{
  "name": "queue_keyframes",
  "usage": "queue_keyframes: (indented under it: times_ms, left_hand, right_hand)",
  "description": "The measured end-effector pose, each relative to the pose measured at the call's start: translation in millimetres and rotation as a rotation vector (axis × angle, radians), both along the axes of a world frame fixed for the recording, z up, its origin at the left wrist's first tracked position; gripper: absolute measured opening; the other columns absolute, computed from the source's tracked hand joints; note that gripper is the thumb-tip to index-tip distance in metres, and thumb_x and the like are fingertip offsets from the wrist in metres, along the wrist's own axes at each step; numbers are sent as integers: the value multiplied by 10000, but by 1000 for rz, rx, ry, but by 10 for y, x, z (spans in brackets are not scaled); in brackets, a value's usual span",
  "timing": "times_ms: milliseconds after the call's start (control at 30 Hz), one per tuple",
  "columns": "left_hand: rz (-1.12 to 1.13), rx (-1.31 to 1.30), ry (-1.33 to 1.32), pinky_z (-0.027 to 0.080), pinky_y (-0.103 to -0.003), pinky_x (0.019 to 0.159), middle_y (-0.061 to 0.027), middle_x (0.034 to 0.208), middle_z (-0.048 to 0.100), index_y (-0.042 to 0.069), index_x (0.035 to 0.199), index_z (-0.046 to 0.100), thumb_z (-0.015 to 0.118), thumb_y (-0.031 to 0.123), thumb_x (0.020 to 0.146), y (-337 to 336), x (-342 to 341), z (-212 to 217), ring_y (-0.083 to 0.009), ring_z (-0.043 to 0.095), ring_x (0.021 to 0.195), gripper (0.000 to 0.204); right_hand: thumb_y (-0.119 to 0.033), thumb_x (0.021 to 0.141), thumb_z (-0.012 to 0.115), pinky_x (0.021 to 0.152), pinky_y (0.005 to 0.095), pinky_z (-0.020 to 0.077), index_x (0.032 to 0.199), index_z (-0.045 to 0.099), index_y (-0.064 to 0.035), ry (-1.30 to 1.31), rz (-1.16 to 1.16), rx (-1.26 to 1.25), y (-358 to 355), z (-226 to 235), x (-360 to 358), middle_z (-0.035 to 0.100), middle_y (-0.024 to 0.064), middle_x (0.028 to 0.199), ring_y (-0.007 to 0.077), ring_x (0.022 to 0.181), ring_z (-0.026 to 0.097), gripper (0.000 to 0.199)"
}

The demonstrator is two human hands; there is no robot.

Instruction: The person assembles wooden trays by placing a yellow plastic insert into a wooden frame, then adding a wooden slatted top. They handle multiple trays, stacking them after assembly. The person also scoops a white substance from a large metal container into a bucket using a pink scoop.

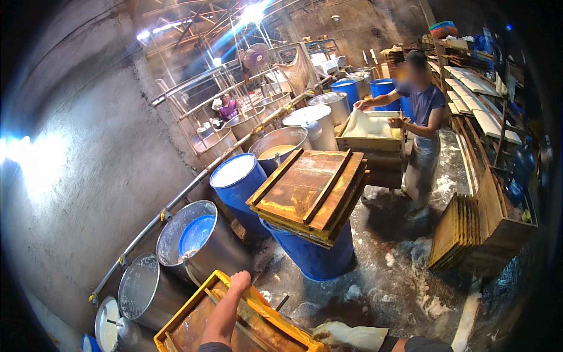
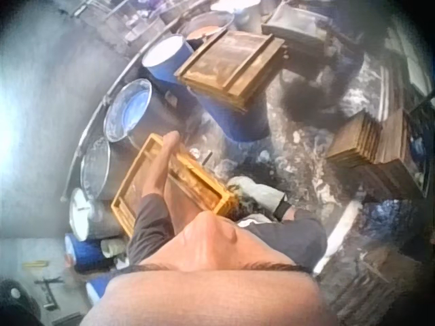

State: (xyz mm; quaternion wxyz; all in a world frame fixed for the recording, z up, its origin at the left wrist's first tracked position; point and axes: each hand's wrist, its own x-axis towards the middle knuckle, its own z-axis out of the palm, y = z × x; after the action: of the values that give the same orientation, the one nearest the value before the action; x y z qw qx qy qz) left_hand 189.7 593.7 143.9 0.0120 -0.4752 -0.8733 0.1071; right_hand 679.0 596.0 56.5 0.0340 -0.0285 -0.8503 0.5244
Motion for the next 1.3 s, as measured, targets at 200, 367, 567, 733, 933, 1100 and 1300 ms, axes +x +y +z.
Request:
queue_keyframes:
  times_ms: [200, 367, 567, 733, 933, 1100, 1300]
  left_hand:
    - [372, 903, -577, 563, -419, 672, -116, 798, 731, -13, 898, 721, 689, 241, 897, -468, -971, 315, -229, 685, 684, 257]
    - [302, 2092, -1088, 546, -321, 688, -13, 903, 635, 97, 1056, 648, 668, 9, 928, -648, -1042, 773, -143, 608, 753, 156]
    - [1064, 1134, 21, 543, -484, 953, -196, 1150, 687, 23, 1207, 644, 717, 155, 819, -2983, -1169, 602, -341, 684, 1044, 417]
    - [244, 1194, -298, 496, -425, 1029, -152, 1218, 632, 41, 1207, 682, 780, 150, 894, -1842, -151, 699, -318, 610, 1152, 345]
    - [-294, 54, -36, 484, -443, 1073, -137, 1320, 693, 123, 1276, 721, 631, 506, 962, -460, 1368, 901, -358, 626, 1269, 504]
    - [-313, -675, -297, 563, -464, 899, -112, 1176, 769, 126, 1149, 788, 601, 667, 909, -148, 1855, 13, -306, 727, 1099, 621]
    - [-1037, -818, -359, 555, -465, 804, -176, 1042, 772, 39, 992, 788, 663, 563, 926, -103, 2437, -58, -364, 730, 950, 542]
  right_hand:
    - [-148, 893, 733, 939, 345, 538, 1156, 738, -78, 135, 6, -103, -76, 160, -169, 745, 59, 1108, 248, 1029, 709, 273]
    - [-122, 969, 727, 860, 261, 531, 1238, 722, -44, -154, -350, -781, 44, 428, 201, 743, 3, 1105, 99, 976, 666, 280]
    - [-35, 975, 705, 912, 282, 542, 1187, 719, -25, -149, -402, -897, -113, 529, 119, 746, 37, 1103, 121, 997, 678, 213]
    - [-64, 960, 710, 813, 259, 539, 1201, 713, -22, -266, -625, -635, -138, 565, 97, 748, 50, 1078, 101, 951, 661, 245]
    - [-66, 936, 724, 865, 273, 549, 1206, 711, -10, -29, -729, -502, -127, 497, 63, 742, 58, 1106, 126, 987, 674, 275]
    - [-78, 924, 739, 888, 289, 550, 1197, 721, -24, 21, -861, -494, -98, 613, 367, 745, 59, 1103, 125, 992, 676, 279]
    - [-72, 913, 748, 897, 300, 554, 1192, 722, -38, 111, -1022, -564, 7, 395, 735, 752, 63, 1084, 139, 983, 686, 282]
